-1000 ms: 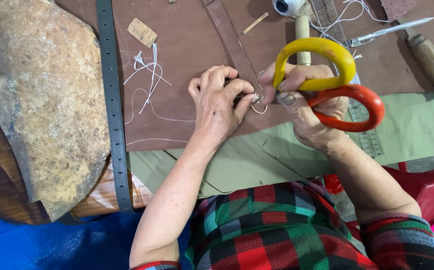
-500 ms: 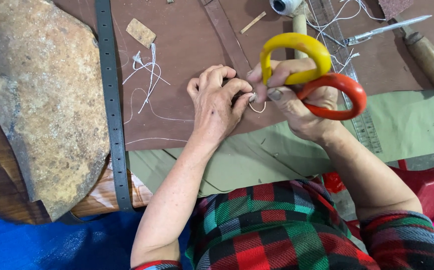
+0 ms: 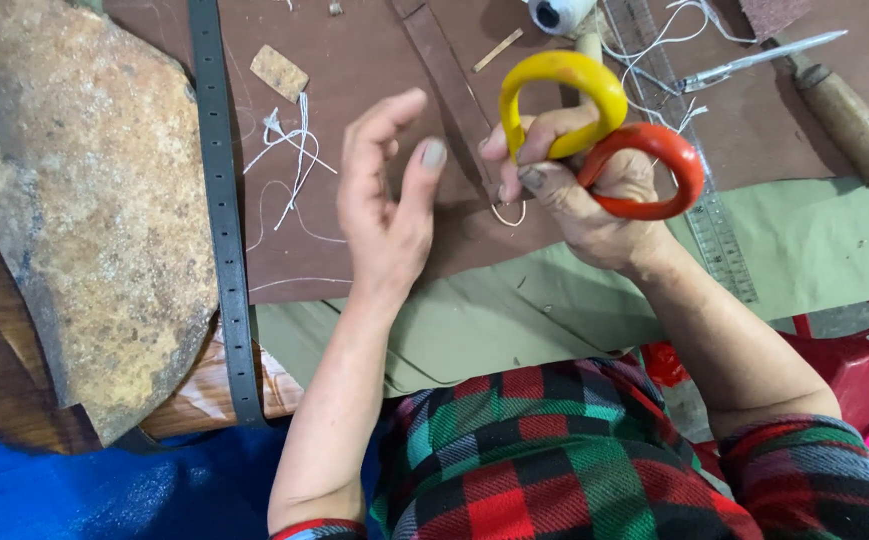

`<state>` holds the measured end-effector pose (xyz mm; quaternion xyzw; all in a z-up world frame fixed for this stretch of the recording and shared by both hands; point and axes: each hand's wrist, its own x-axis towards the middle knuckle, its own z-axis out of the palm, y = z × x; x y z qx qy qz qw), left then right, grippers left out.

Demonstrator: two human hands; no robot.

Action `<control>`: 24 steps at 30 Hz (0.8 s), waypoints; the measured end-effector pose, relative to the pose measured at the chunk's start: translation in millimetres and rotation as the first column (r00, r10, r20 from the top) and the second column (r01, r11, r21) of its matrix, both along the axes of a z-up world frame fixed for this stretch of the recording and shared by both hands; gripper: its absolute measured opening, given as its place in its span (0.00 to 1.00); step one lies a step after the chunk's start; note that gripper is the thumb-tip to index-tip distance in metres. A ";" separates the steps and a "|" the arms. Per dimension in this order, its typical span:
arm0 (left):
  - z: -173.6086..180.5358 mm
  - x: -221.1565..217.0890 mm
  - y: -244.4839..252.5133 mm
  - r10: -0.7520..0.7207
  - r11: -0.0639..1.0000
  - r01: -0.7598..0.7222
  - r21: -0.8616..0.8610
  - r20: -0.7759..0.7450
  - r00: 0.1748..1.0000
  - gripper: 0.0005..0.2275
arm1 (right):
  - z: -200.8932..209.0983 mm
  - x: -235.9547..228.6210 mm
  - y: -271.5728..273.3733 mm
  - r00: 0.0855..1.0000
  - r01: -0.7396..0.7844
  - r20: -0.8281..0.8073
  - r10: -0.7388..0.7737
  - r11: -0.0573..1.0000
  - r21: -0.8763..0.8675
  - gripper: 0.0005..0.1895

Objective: Trimming the end of a leather strap with scissors and fitting a metal buckle onto it.

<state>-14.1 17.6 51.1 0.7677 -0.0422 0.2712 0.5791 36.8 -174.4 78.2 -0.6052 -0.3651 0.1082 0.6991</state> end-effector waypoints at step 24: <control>55.2 -14.5 -56.4 -0.150 0.983 0.144 0.110 0.048 0.988 0.55 | -44.8 -0.7 -0.2 0.972 0.230 0.178 -0.151 0.739 -0.633 0.16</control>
